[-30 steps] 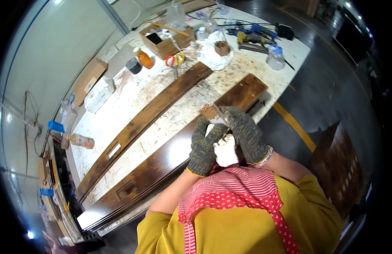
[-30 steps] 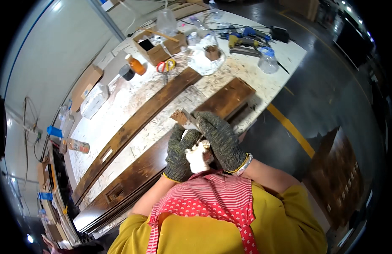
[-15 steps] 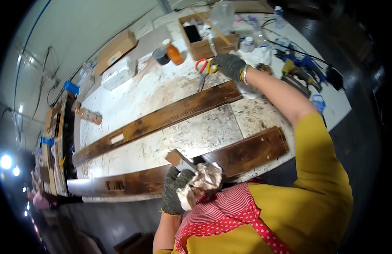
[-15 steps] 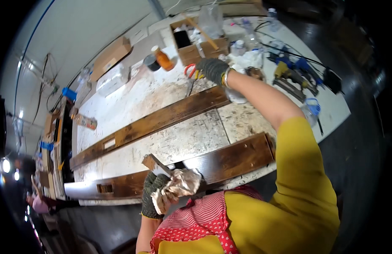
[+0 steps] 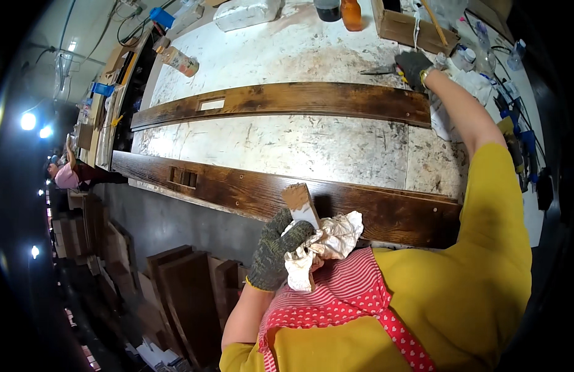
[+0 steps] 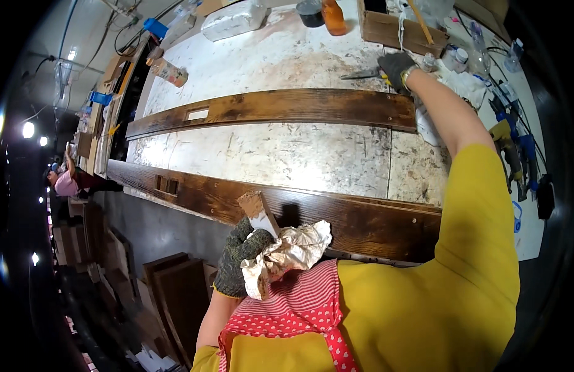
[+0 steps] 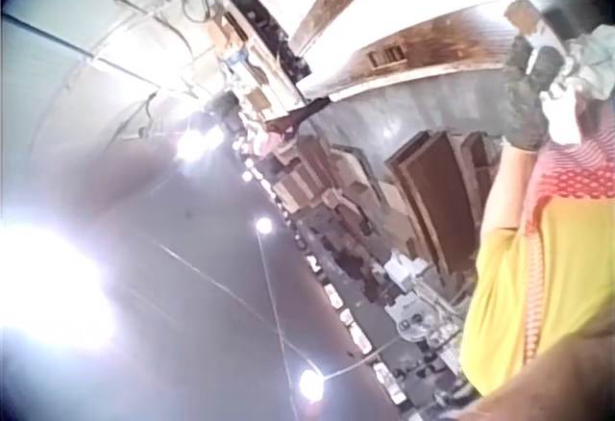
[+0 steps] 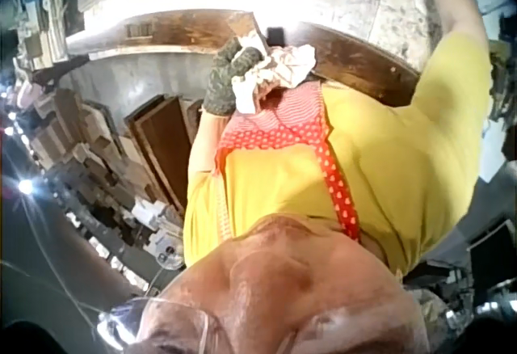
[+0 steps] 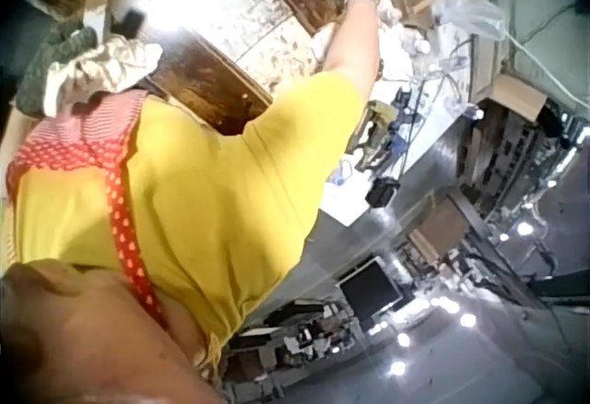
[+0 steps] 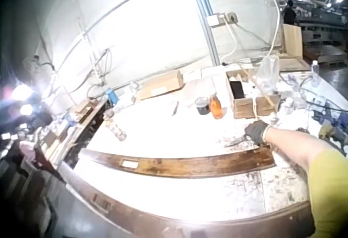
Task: The person wipes and polishes long wooden planks on a worktable using a cloth, then cuts a small piece of cardboard with shears and continues wiping the wood.
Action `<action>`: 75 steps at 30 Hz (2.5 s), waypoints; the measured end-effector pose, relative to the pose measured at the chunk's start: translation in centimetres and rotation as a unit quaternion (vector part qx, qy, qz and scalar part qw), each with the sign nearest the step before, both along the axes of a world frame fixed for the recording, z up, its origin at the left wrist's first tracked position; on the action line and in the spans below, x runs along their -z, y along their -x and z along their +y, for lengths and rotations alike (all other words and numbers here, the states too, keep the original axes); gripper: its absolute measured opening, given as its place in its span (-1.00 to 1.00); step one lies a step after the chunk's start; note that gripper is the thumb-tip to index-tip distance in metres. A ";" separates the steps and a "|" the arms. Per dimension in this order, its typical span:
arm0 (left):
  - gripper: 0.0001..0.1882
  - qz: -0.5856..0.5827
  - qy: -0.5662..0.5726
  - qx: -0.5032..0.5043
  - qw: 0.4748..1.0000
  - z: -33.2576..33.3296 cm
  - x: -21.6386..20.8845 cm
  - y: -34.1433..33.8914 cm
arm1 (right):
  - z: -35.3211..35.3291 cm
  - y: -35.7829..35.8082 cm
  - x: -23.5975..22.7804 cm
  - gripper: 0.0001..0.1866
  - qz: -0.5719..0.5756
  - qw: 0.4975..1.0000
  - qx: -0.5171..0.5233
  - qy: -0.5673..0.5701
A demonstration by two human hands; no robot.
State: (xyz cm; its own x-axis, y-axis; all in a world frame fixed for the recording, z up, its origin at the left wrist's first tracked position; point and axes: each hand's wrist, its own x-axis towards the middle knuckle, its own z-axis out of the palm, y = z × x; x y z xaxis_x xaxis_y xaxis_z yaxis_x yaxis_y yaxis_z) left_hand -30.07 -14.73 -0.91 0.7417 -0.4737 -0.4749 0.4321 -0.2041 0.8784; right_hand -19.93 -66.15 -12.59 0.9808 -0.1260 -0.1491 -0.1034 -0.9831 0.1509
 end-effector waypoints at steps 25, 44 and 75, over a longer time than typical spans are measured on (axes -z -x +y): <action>-0.67 0.067 0.084 0.641 0.760 -7.8 0.9 5.5 | 37.0 45.4 -18.8 -0.50 -0.179 0.906 0.351 -0.154; -0.70 0.005 0.125 0.695 0.708 -8.2 3.5 12.5 | 36.7 51.2 -15.2 -0.38 -0.067 0.873 0.420 -0.238; -0.73 0.212 0.016 0.677 0.705 -8.9 5.3 15.5 | 38.7 58.3 -9.3 -0.61 -0.141 0.842 0.481 -0.197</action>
State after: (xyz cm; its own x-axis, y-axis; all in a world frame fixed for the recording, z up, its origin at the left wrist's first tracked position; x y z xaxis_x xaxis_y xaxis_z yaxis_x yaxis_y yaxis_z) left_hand -45.56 -23.65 -6.19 -0.6056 -0.6267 -0.4904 0.0862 -0.6643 0.7425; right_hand -78.18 -27.41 -3.24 0.4556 -0.8784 -0.1441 -0.8587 -0.3911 -0.3312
